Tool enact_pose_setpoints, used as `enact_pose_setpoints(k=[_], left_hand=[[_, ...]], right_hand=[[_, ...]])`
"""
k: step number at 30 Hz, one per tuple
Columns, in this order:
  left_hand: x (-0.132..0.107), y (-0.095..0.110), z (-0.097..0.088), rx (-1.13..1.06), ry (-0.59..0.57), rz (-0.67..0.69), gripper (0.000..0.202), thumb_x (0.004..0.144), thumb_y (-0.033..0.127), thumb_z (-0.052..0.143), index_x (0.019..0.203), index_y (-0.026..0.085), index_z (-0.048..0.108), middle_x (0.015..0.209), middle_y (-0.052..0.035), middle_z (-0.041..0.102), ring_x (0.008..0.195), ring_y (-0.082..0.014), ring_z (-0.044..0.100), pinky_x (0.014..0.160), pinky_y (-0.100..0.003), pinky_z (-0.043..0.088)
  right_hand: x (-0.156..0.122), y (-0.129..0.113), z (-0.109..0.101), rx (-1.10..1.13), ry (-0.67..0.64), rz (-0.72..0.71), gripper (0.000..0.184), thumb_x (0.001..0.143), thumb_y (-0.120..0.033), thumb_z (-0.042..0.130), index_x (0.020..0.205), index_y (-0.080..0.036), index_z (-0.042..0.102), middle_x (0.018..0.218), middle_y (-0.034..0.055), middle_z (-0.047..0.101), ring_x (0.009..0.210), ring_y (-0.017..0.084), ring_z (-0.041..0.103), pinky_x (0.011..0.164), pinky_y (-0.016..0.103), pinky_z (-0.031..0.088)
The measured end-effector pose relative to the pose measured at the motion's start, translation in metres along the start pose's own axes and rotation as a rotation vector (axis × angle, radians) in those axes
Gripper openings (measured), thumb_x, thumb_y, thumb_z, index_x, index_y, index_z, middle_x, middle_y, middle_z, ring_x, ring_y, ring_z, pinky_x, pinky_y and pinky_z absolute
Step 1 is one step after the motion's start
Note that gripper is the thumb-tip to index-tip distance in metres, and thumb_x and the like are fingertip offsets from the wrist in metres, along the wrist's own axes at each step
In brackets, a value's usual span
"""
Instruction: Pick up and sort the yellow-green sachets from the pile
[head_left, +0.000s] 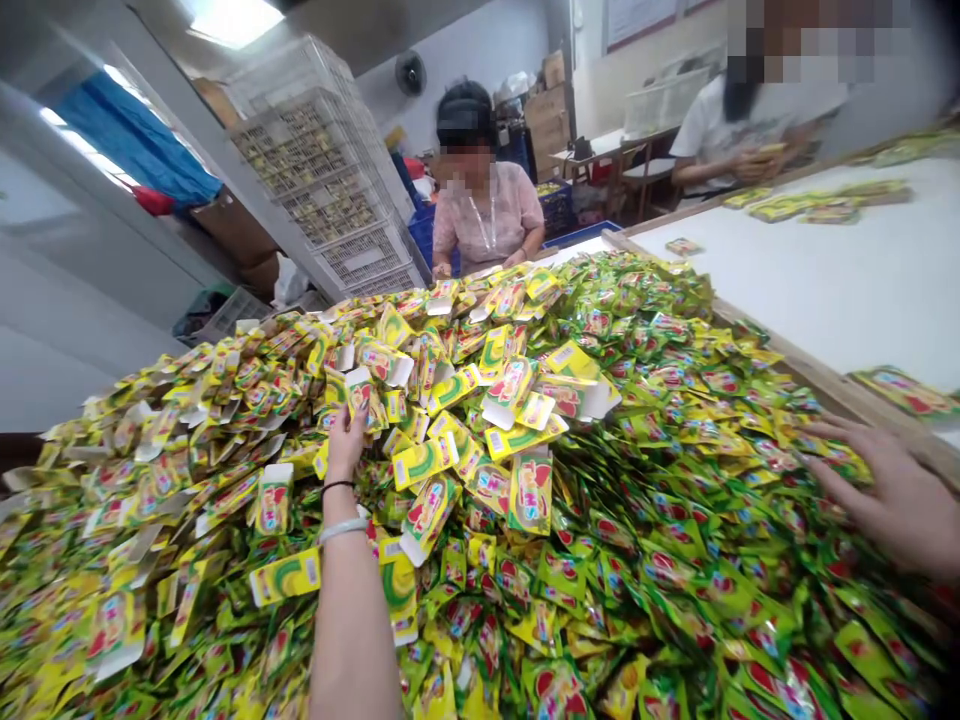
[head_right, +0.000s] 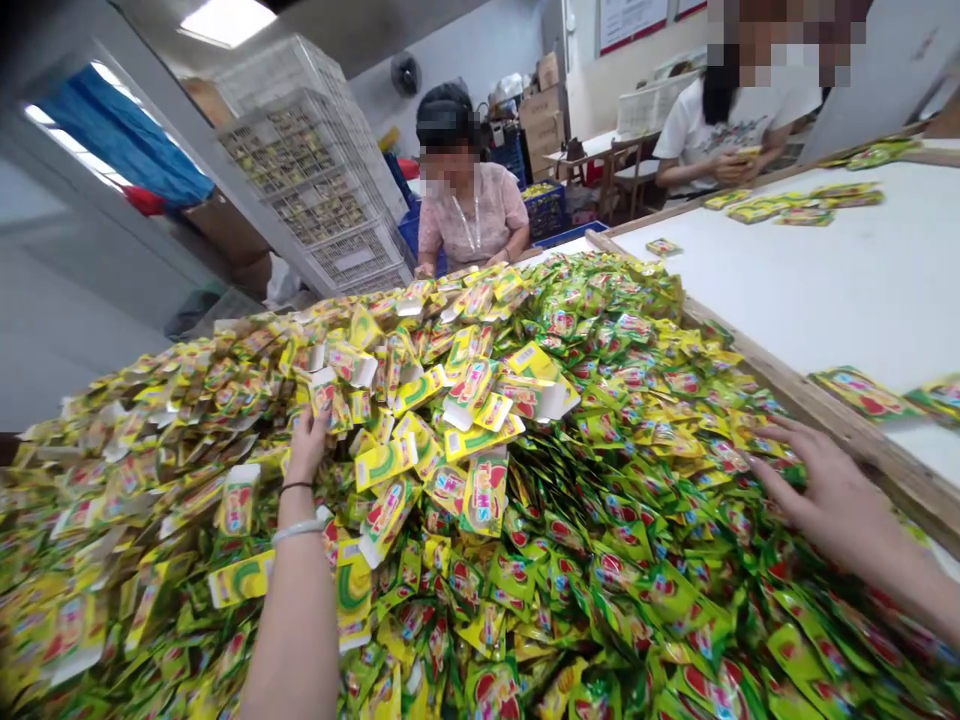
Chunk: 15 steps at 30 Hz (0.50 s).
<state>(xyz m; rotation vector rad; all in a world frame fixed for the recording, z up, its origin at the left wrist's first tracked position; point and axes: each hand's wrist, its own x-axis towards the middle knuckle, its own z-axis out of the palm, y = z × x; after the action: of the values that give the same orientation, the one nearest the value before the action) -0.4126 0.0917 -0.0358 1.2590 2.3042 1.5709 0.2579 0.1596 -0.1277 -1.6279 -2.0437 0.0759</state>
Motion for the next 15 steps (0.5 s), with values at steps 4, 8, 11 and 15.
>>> enact_pose_setpoints(k=[4,8,11,15], left_hand=[[-0.026,0.032,0.041,-0.105,-0.052,0.106,0.044,0.086,0.044,0.044,0.119,0.018,0.054,0.123,-0.0099,0.057,0.119,-0.0249,0.049,0.105,-0.04,0.034],[-0.051,0.071,0.085,-0.208,-0.06,0.229,0.05,0.089,0.046,0.034,0.131,0.02,0.043,0.135,-0.0092,0.047,0.128,-0.023,0.039,0.108,-0.038,0.03],[-0.067,0.109,0.126,-0.236,-0.126,0.336,0.054,0.088,0.049,0.034,0.133,0.021,0.041,0.138,-0.0091,0.043,0.13,-0.0227,0.037,0.109,-0.037,0.028],[-0.099,0.168,0.161,-0.205,-0.193,0.417,0.054,0.085,0.048,0.044,0.133,0.022,0.042,0.139,-0.0098,0.042,0.13,-0.0246,0.036,0.111,-0.041,0.025]], right_hand=[[-0.016,-0.001,-0.002,0.047,-0.014,-0.059,0.043,0.085,-0.049,0.037,0.115,-0.021,0.047,0.128,0.0146,0.049,0.122,0.025,0.044,0.101,0.034,0.033],[-0.029,0.006,0.003,0.133,0.001,-0.038,0.038,0.083,-0.045,0.041,0.115,-0.026,0.047,0.125,0.0127,0.051,0.119,0.026,0.047,0.099,0.036,0.037],[-0.034,0.007,0.001,0.177,0.037,0.0,0.036,0.081,-0.044,0.044,0.114,-0.029,0.048,0.124,0.0117,0.052,0.117,0.027,0.05,0.097,0.038,0.039],[-0.039,-0.005,-0.019,0.158,0.08,0.043,0.034,0.081,-0.048,0.042,0.107,-0.029,0.053,0.121,0.0095,0.056,0.114,0.026,0.053,0.093,0.037,0.044]])
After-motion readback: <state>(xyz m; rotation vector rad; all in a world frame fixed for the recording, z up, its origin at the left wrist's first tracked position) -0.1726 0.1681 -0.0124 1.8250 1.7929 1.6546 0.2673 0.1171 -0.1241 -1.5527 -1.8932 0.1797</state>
